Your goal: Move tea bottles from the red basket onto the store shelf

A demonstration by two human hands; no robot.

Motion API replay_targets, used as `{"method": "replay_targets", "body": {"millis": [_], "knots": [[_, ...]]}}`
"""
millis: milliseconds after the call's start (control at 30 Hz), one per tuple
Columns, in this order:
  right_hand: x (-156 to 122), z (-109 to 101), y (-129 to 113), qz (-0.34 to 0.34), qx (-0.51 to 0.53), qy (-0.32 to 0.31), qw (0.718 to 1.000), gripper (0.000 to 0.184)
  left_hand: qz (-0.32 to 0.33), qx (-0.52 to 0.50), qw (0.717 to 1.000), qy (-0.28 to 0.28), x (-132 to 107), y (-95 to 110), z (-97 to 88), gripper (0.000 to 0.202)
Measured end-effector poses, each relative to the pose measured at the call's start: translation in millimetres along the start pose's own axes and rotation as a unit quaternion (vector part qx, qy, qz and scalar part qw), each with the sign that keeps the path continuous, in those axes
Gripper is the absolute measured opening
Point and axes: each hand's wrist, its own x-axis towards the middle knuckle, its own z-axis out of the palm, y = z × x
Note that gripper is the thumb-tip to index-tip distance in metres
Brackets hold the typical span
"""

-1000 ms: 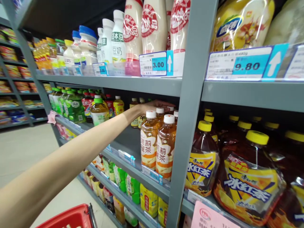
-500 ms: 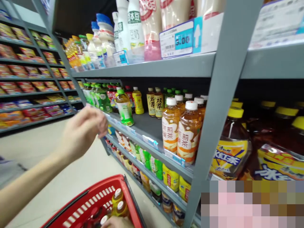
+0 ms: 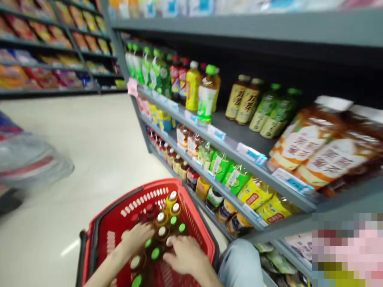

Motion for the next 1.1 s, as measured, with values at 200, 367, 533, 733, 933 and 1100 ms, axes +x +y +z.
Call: {"method": "replay_targets", "body": {"millis": [200, 367, 533, 733, 933, 1100], "knots": [[7.4, 59.7, 1.9, 0.01, -0.255, -0.202, 0.946, 0.045, 0.051, 0.019, 0.998, -0.027, -21.5, 4.7, -11.8, 0.034], [3.1, 119.4, -3.5, -0.062, -0.265, -0.278, 0.921, 0.046, -0.108, 0.095, 0.988, 0.054, -47.6, -18.5, -43.7, 0.037], [-0.5, 153.0, -3.3, -0.071, -0.266, -0.336, 0.901, 0.052, -0.115, 0.049, 0.991, 0.045, -61.3, -33.5, -50.5, 0.045], [10.4, 149.1, 9.5, -0.08, -0.271, -0.313, 0.907, 0.057, -0.111, 0.034, 0.993, 0.006, -54.2, -33.4, -45.9, 0.045], [13.8, 162.2, 7.6, -0.13, -0.255, -0.324, 0.902, 0.05, -0.106, 0.021, 0.994, 0.021, -49.5, -42.5, -47.8, 0.05], [17.5, 158.1, -2.7, -0.138, -0.287, -0.31, 0.896, 0.044, -0.117, 0.0, 0.993, 0.036, -51.7, -47.5, -52.1, 0.053]]}}
